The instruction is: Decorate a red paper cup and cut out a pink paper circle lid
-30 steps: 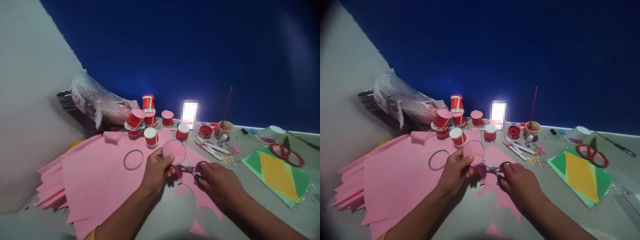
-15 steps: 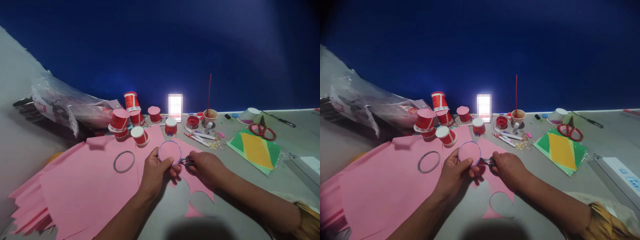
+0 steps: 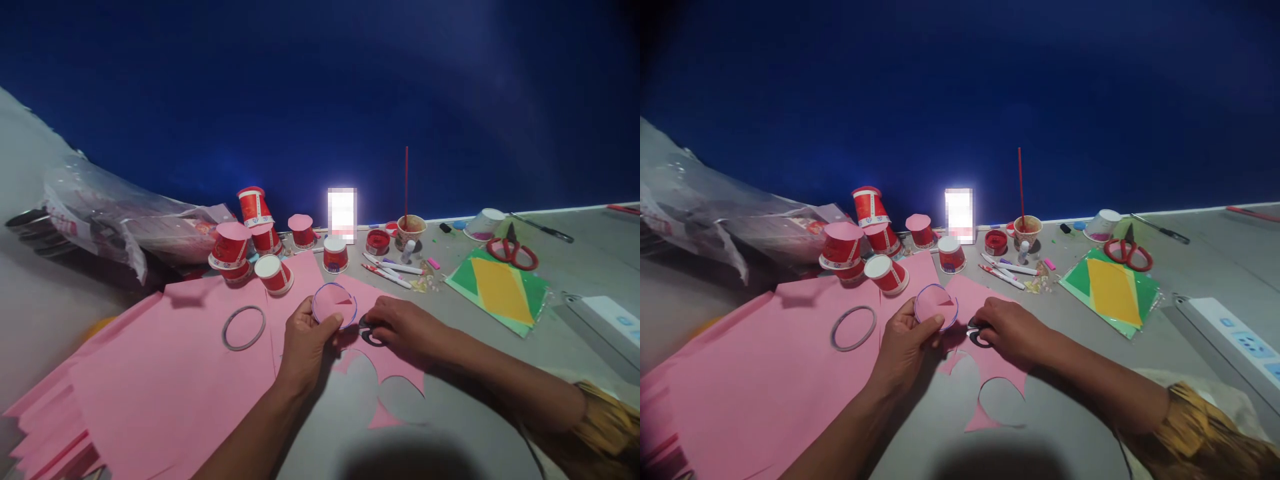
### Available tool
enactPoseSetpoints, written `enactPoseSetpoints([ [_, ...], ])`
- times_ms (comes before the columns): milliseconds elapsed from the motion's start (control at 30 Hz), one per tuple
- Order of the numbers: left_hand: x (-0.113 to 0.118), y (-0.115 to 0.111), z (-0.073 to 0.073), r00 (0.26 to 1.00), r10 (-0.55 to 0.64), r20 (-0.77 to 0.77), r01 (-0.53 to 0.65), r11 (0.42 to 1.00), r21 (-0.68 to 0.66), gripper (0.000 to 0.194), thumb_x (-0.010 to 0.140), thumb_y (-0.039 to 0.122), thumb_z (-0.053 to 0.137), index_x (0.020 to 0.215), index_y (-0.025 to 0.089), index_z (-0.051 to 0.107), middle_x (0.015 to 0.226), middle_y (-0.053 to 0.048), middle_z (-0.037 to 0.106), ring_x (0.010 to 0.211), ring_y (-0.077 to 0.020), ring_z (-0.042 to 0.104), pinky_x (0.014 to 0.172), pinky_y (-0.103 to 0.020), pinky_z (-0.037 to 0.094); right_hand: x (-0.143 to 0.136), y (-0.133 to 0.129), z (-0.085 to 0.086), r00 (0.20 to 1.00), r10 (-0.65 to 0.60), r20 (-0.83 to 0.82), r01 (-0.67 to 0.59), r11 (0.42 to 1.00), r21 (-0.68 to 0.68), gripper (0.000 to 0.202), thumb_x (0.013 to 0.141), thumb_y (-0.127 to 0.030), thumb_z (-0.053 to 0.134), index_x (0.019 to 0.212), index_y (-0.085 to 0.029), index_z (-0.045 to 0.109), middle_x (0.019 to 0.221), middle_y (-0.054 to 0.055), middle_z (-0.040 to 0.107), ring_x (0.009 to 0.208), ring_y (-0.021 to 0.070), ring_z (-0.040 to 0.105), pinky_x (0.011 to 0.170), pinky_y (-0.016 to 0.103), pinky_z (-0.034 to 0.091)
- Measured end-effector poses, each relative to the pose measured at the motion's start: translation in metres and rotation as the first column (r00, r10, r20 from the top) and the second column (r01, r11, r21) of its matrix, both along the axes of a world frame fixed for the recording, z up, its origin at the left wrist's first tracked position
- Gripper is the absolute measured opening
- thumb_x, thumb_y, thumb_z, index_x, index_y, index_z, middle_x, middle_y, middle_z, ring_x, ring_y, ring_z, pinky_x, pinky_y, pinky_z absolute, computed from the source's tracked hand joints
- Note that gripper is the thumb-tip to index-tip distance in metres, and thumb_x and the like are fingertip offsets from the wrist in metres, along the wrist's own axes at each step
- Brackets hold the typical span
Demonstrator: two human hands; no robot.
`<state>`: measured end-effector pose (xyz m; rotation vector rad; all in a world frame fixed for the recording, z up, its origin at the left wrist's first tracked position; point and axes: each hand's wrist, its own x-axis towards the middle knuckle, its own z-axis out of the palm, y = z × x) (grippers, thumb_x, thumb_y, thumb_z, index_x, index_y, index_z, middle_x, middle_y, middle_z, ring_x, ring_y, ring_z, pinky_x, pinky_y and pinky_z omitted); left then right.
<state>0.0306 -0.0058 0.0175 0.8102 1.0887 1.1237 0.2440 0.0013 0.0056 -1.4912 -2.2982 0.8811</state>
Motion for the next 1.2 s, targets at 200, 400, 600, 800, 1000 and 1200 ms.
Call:
enactPoseSetpoints([
  [200, 0.013, -0.007, -0.008, 0.998, -0.025, 0.063, 0.028, 0.999, -0.043, 0.044, 0.065, 0.029, 0.091, 0.097, 0.016, 0.064, 0.071, -0.001, 0.073, 0.049, -0.0147, 0.064, 0.052, -0.03, 0.058, -0.022, -0.011, -0.01, 0.595, -0.424, -0.683, 0.009, 0.853, -0.522, 0.037, 0.083, -0.049, 0.083, 0.092, -0.02, 0.063, 0.077, -0.001, 0.069, 0.066, 0.0142, 0.06, 0.066, 0.03, 0.049],
  [400, 0.007, -0.009, -0.009, 0.992, -0.096, 0.078, 0.097, 0.995, -0.007, 0.04, 0.075, 0.036, 0.088, 0.103, 0.017, 0.067, 0.083, -0.002, 0.074, 0.064, -0.0139, 0.067, 0.063, -0.027, 0.056, -0.021, -0.006, -0.012, 0.577, -0.47, -0.668, 0.061, 0.84, -0.539, 0.036, 0.078, -0.046, 0.083, 0.076, -0.019, 0.059, 0.062, -0.005, 0.058, 0.057, 0.0108, 0.054, 0.059, 0.027, 0.041],
  [600, 0.0, -0.001, -0.008, 0.991, 0.001, -0.131, 0.006, 0.999, 0.048, 0.025, 0.073, 0.033, 0.087, 0.08, 0.017, 0.07, 0.068, 0.003, 0.061, 0.061, -0.0094, 0.051, 0.057, -0.02, 0.04, -0.006, -0.004, 0.006, 0.728, -0.404, -0.554, 0.112, 0.867, -0.485, 0.02, 0.073, -0.03, 0.081, 0.072, -0.016, 0.066, 0.061, -0.002, 0.063, 0.057, 0.0105, 0.053, 0.054, 0.024, 0.036],
  [800, 0.002, 0.0, -0.011, 0.976, -0.038, -0.214, 0.056, 0.995, 0.079, 0.023, 0.072, 0.033, 0.086, 0.076, 0.017, 0.069, 0.065, 0.004, 0.06, 0.059, -0.0095, 0.047, 0.057, -0.022, 0.039, -0.01, -0.007, -0.003, 0.624, -0.468, -0.626, 0.187, 0.867, -0.462, 0.025, 0.079, -0.04, 0.076, 0.079, -0.019, 0.063, 0.066, -0.003, 0.064, 0.057, 0.0136, 0.062, 0.057, 0.027, 0.05],
  [1000, 0.0, 0.003, -0.008, 0.942, -0.087, -0.324, 0.136, 0.982, 0.131, 0.017, 0.071, 0.031, 0.081, 0.072, 0.018, 0.071, 0.066, 0.001, 0.065, 0.06, -0.0118, 0.053, 0.058, -0.024, 0.042, -0.01, -0.01, 0.002, 0.76, -0.329, -0.56, 0.213, 0.941, -0.262, 0.019, 0.086, -0.038, 0.069, 0.082, -0.019, 0.069, 0.072, -0.001, 0.066, 0.063, 0.0146, 0.061, 0.059, 0.027, 0.048],
  [1200, -0.002, 0.002, -0.006, 0.908, -0.151, -0.392, 0.222, 0.965, 0.141, 0.016, 0.075, 0.034, 0.075, 0.074, 0.019, 0.069, 0.067, 0.001, 0.065, 0.061, -0.0134, 0.055, 0.058, -0.026, 0.044, -0.007, -0.01, 0.002, 0.873, -0.207, -0.442, 0.209, 0.977, -0.045, 0.015, 0.092, -0.03, 0.063, 0.086, -0.019, 0.072, 0.073, 0.001, 0.069, 0.066, 0.0151, 0.057, 0.064, 0.028, 0.042],
])
